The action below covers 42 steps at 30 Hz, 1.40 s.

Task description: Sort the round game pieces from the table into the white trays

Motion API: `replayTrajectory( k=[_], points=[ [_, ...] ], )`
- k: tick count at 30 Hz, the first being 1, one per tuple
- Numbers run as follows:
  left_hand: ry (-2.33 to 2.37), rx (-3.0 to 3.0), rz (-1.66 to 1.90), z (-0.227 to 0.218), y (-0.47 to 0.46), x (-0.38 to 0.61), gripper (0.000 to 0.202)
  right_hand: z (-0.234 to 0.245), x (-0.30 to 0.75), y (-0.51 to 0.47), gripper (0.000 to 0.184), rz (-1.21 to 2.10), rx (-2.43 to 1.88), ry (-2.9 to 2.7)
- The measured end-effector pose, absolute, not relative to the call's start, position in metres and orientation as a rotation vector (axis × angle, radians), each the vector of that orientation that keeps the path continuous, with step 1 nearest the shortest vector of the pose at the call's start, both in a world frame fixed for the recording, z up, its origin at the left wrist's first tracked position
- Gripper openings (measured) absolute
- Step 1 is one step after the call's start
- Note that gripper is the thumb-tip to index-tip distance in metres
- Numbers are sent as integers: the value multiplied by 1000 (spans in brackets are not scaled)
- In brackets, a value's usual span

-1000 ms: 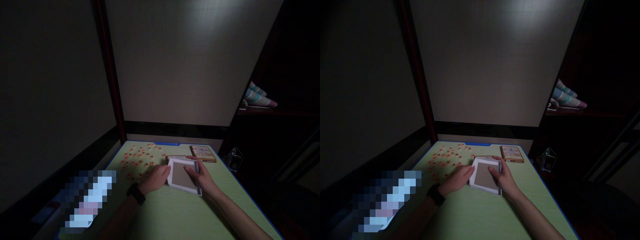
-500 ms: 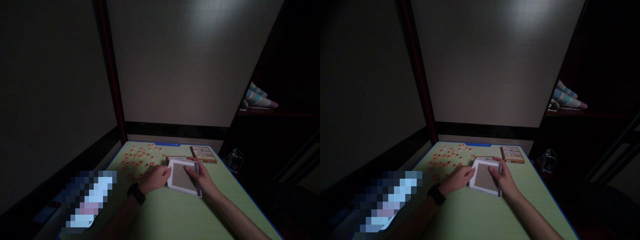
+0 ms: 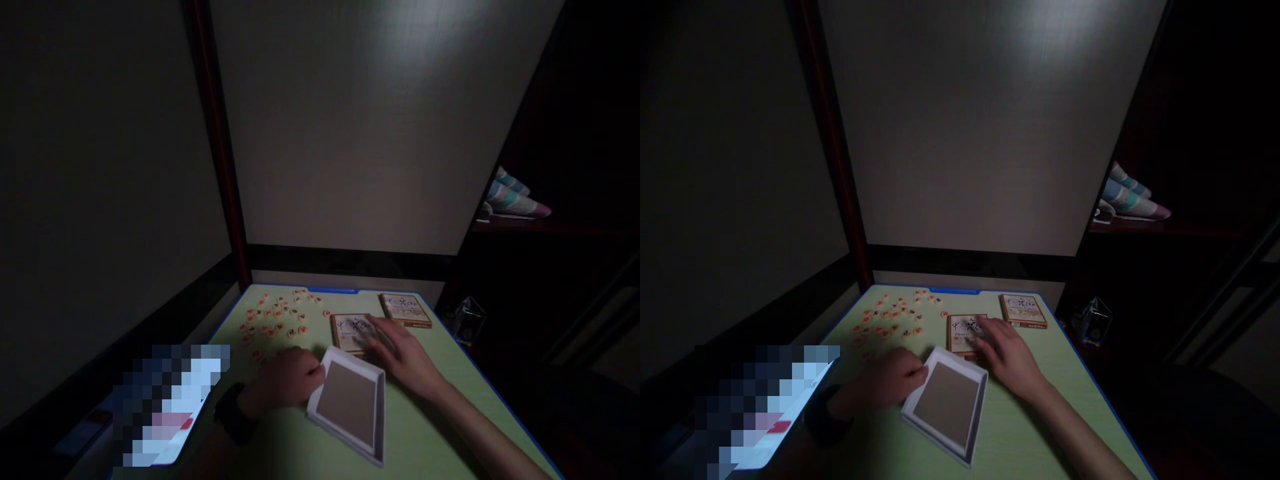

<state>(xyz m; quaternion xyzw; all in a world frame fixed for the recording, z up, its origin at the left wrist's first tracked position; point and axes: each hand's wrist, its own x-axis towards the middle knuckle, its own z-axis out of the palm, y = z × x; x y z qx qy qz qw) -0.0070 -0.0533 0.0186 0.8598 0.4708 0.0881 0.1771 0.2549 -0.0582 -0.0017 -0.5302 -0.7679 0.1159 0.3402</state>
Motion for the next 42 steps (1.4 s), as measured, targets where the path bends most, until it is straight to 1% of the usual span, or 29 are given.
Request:
replayTrajectory(
  k=[2,5,8,13,17,21,25,27,29,31,32,33,36,39,42],
  points=[
    [1345,2507,159,14,-63,-9,39,-7,251,-56,51,153,-1361,-2336],
    [1387,2541,85,7,-71,-6,37,-18,245,-48,50,72,-1449,-2537],
    [1463,2528,83,2,-72,1,38,-24,245,-36,46,-1,-1485,-2558],
    [1601,2454,126,-5,-73,16,33,-27,255,-8,47,-129,-1581,-2496],
    [1735,2402,144,-4,-75,30,35,-37,263,13,46,-163,-1541,-2406],
    [1796,2385,165,-1,-71,38,40,-41,266,17,40,-65,-1322,-2286],
    [1774,2345,210,2,-69,33,50,-31,256,-15,36,63,-1143,-2153],
    [1723,2368,245,4,-71,24,46,-27,250,-40,34,117,-1124,-2219],
    [1728,2404,302,4,-75,11,37,-27,247,-64,34,129,-1089,-2326],
    [1845,2396,332,3,-79,-4,28,-31,247,-82,45,114,-1056,-2413],
    [1921,2375,320,1,-81,-12,26,-33,247,-87,48,113,-1052,-2441],
    [1992,2353,302,-1,-82,-19,26,-35,247,-90,49,118,-1054,-2458],
    [2091,2316,265,-8,-80,-34,28,-38,245,-90,45,197,-1075,-2451],
    [2040,2328,229,-12,-73,-41,30,-39,240,-87,44,301,-1084,-2426],
    [1953,2359,207,-11,-64,-39,25,-38,238,-87,45,317,-1104,-2429]
  ],
)
